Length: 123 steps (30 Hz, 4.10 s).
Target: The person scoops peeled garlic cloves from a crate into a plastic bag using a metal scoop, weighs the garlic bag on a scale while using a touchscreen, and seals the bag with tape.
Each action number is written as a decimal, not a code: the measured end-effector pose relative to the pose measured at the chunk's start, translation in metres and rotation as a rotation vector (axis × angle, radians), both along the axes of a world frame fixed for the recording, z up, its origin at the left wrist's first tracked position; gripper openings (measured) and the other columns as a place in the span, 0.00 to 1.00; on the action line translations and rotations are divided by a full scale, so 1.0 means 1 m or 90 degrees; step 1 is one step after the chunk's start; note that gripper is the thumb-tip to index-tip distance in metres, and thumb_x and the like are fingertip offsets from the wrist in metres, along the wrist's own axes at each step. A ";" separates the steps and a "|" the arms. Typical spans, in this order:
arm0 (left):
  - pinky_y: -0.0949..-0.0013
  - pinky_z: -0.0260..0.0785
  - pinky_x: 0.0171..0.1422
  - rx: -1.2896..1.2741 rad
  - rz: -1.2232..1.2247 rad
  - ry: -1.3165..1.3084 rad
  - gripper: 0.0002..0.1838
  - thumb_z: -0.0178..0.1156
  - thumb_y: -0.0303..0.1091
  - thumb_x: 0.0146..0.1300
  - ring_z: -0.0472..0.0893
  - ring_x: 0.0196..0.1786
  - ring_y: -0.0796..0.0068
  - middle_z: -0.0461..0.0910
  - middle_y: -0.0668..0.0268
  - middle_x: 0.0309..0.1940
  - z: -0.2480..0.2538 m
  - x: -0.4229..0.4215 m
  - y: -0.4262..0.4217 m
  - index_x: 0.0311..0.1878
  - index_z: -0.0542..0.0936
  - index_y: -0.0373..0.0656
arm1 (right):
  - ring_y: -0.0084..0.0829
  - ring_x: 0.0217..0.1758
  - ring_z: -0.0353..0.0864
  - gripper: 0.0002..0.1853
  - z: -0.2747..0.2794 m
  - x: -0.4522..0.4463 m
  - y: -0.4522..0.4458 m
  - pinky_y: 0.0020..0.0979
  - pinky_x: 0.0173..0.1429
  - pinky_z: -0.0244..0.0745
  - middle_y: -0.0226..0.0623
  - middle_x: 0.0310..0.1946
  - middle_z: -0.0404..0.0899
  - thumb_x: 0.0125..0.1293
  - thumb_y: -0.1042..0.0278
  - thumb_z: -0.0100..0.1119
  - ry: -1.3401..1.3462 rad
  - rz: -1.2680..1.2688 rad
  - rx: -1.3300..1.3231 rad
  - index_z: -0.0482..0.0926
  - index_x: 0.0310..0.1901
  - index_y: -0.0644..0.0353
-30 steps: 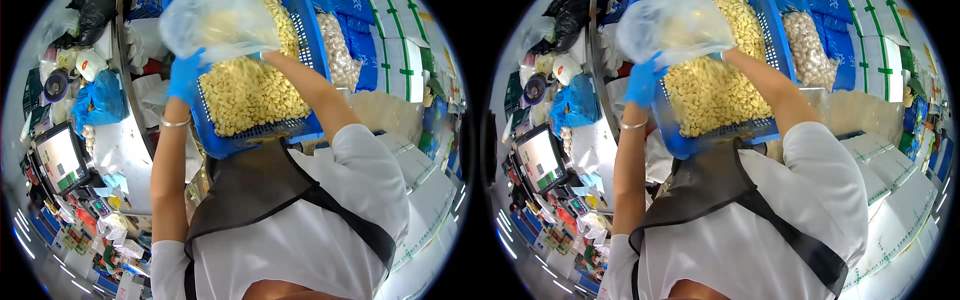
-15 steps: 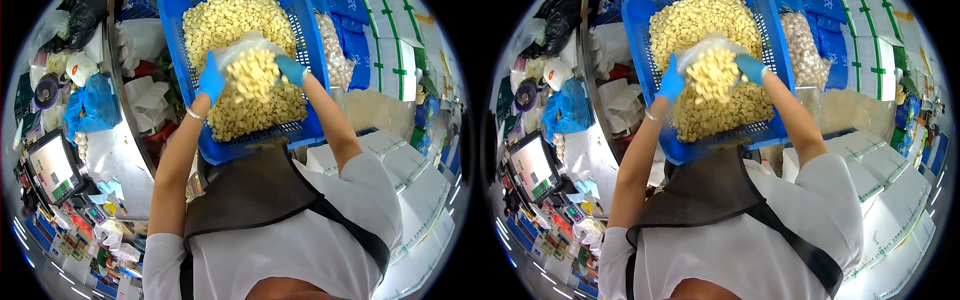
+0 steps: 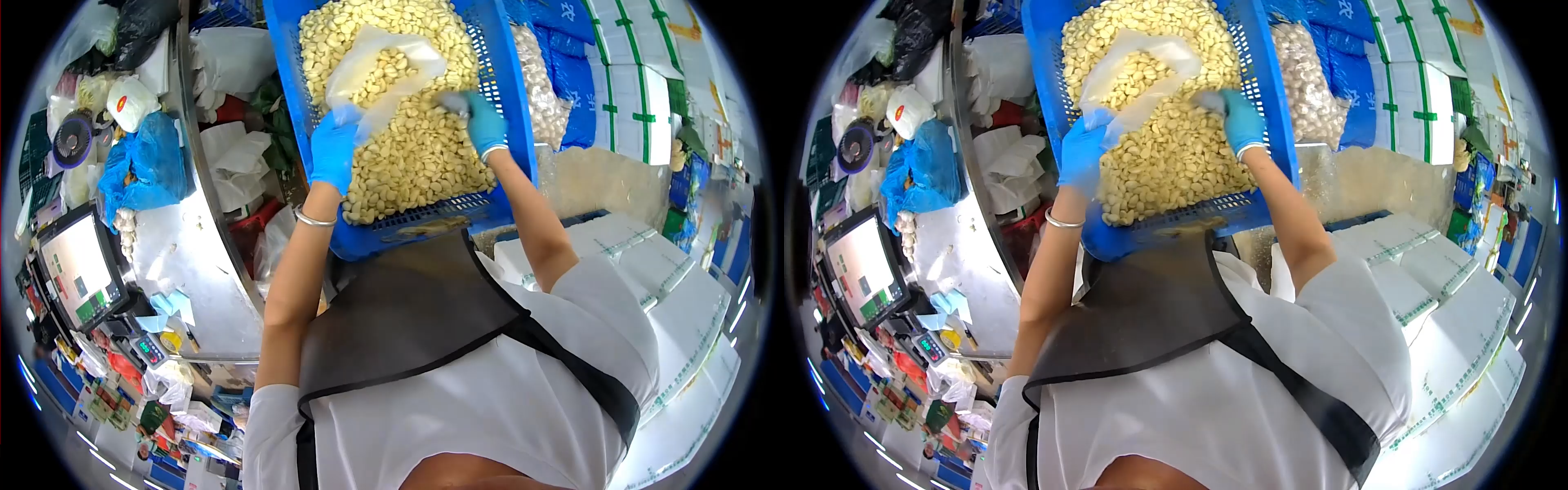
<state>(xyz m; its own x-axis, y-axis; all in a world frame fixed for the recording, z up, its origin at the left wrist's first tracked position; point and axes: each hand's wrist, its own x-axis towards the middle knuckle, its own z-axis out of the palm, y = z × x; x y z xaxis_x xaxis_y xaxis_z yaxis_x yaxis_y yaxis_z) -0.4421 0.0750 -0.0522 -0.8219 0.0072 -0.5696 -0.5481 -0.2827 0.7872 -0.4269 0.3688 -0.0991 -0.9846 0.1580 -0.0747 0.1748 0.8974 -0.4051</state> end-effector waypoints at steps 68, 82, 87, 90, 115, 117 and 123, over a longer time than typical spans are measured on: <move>0.72 0.74 0.29 -0.031 0.168 0.088 0.11 0.54 0.36 0.71 0.78 0.25 0.76 0.76 0.68 0.21 0.000 -0.004 0.024 0.45 0.80 0.40 | 0.51 0.55 0.76 0.41 0.093 -0.028 -0.007 0.42 0.57 0.74 0.56 0.56 0.71 0.57 0.62 0.65 -0.072 0.007 -0.007 0.56 0.70 0.62; 0.74 0.70 0.29 0.031 0.206 0.165 0.16 0.56 0.42 0.70 0.75 0.23 0.78 0.78 0.64 0.22 0.075 0.024 -0.055 0.37 0.79 0.37 | 0.15 0.25 0.65 0.11 0.188 -0.121 -0.076 0.21 0.30 0.62 0.25 0.25 0.76 0.68 0.60 0.53 -0.042 0.171 -0.735 0.78 0.33 0.57; 0.79 0.67 0.29 0.058 0.176 0.260 0.14 0.54 0.42 0.70 0.76 0.25 0.82 0.74 0.71 0.24 0.202 0.121 -0.116 0.38 0.78 0.40 | 0.17 0.25 0.66 0.12 0.252 -0.095 -0.173 0.22 0.31 0.61 0.24 0.22 0.70 0.71 0.60 0.48 -0.010 0.165 -0.945 0.76 0.34 0.57; 0.80 0.63 0.24 0.067 0.129 0.207 0.16 0.55 0.46 0.69 0.72 0.20 0.85 0.77 0.70 0.24 0.250 0.210 -0.151 0.38 0.79 0.42 | 0.20 0.27 0.69 0.12 0.244 -0.054 -0.246 0.24 0.31 0.65 0.26 0.23 0.71 0.72 0.58 0.48 -0.224 0.382 -1.012 0.75 0.37 0.58; 0.73 0.72 0.36 -0.354 0.984 -0.114 0.29 0.57 0.26 0.61 0.74 0.35 0.79 0.78 0.63 0.45 -0.069 0.895 -0.481 0.67 0.66 0.39 | 0.23 0.34 0.75 0.13 -0.014 0.601 -0.834 0.26 0.43 0.71 0.33 0.29 0.81 0.64 0.58 0.58 -0.647 0.924 -0.335 0.85 0.35 0.59; 0.71 0.72 0.39 -0.375 0.952 -0.191 0.30 0.56 0.27 0.62 0.75 0.37 0.76 0.78 0.60 0.46 -0.114 0.899 -0.488 0.69 0.64 0.39 | 0.24 0.34 0.77 0.13 -0.041 0.607 -0.847 0.28 0.43 0.72 0.36 0.29 0.83 0.62 0.58 0.60 -0.620 0.911 -0.324 0.85 0.34 0.60; 0.60 0.70 0.54 -0.472 1.002 -0.396 0.42 0.66 0.38 0.58 0.77 0.48 0.62 0.78 0.52 0.50 -0.064 0.867 -0.484 0.71 0.58 0.32 | 0.47 0.49 0.79 0.20 0.003 0.596 -0.840 0.39 0.53 0.73 0.50 0.45 0.81 0.63 0.56 0.57 -0.342 1.022 -0.186 0.78 0.49 0.63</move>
<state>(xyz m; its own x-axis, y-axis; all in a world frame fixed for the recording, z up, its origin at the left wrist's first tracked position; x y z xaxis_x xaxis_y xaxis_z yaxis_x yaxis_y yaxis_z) 0.4248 -0.4088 -0.1160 0.4837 -0.8277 -0.2845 -0.3774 -0.4905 0.7854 0.1693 -0.4714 -0.0964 0.0116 -0.9633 -0.2682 -0.5958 0.2087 -0.7755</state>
